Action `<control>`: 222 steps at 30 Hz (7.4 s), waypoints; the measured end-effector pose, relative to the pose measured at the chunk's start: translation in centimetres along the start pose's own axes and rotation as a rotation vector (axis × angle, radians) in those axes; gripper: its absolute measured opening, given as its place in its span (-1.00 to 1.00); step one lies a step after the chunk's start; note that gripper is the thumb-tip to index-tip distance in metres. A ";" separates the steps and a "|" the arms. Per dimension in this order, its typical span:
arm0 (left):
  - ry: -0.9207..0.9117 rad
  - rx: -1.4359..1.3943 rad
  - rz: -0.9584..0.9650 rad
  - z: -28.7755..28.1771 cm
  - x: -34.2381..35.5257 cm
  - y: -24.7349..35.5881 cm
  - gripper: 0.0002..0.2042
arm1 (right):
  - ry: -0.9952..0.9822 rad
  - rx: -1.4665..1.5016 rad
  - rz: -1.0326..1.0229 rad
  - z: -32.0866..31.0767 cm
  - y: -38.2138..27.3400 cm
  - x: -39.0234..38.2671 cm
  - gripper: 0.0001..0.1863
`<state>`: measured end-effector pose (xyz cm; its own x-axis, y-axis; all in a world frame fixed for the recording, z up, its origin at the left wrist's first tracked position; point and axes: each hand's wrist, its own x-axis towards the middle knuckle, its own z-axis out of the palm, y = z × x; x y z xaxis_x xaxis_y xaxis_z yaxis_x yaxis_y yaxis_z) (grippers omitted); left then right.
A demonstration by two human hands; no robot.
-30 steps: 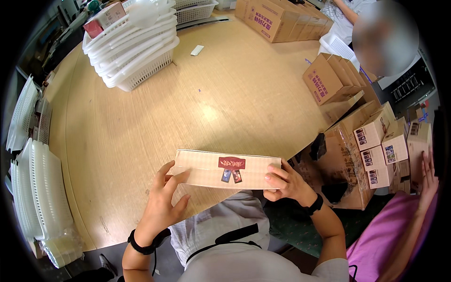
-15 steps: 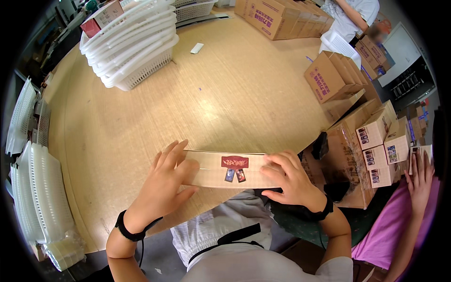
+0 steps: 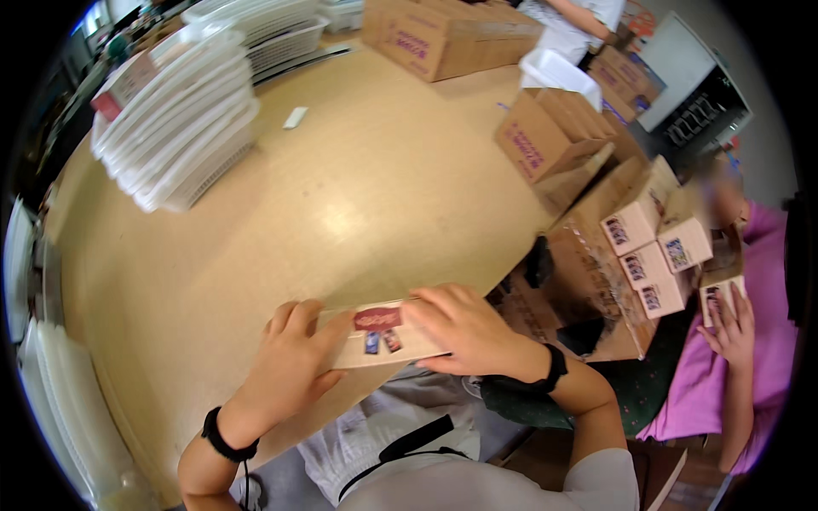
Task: The person opens a small cardboard box on a table and removes several booklets. They open each booklet to reveal an illustrated card inside, then place the cards on the table. The person repeats this process for multiple booklets.
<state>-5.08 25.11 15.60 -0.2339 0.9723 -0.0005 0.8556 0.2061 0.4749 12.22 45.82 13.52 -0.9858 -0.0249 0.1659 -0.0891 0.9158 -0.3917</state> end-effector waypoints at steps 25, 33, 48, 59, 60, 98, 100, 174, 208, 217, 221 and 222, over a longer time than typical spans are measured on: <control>-0.059 0.053 -0.014 0.5 1.0 0.9 -0.30 | 0.045 -0.074 -0.010 1.1 -0.2 -0.2 -0.12; -0.009 0.117 0.087 0.4 0.8 0.4 -0.31 | 0.019 -0.048 -0.014 0.9 -0.3 -0.3 -0.06; -0.039 0.199 0.080 1.2 1.1 -0.2 -0.34 | 0.027 -0.066 -0.031 1.4 -0.3 -0.4 -0.02; -0.120 0.225 0.048 0.6 1.0 0.1 -0.25 | -0.071 -0.053 0.015 1.1 -0.4 -0.6 0.02; -0.120 0.219 0.052 0.5 0.9 0.1 -0.25 | -0.062 -0.051 0.012 1.2 -0.4 -0.6 0.02; -0.135 0.336 0.076 -1.2 0.8 1.4 -0.26 | -0.125 -0.063 -0.055 -0.2 -0.4 -0.4 0.03; -0.188 0.345 0.055 -1.1 0.9 1.2 -0.30 | -0.212 -0.042 -0.046 -0.8 -0.3 -0.3 0.03; 0.093 0.277 0.048 1.4 -3.9 1.7 -0.23 | 0.150 0.063 0.052 2.8 -1.7 7.0 -0.83; 0.111 0.198 0.074 1.9 -4.3 1.2 -0.27 | -0.044 0.348 0.016 0.2 -0.6 7.8 -0.92; 0.107 0.228 0.074 1.9 -4.3 1.3 -0.26 | -0.175 0.089 0.039 0.2 -1.5 9.0 -0.92; 0.107 0.229 0.073 1.9 -4.3 1.3 -0.25 | -0.187 -0.009 -0.036 0.4 -1.1 8.8 -0.93; 0.114 0.233 0.076 1.9 -4.3 1.3 -0.25 | -0.198 0.005 -0.040 0.4 -1.0 8.7 -0.93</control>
<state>-2.08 21.44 14.51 -0.2045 0.9699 0.1324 0.9527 0.1661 0.2546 3.64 44.53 14.96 -0.9901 -0.1403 0.0006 -0.1292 0.9103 -0.3932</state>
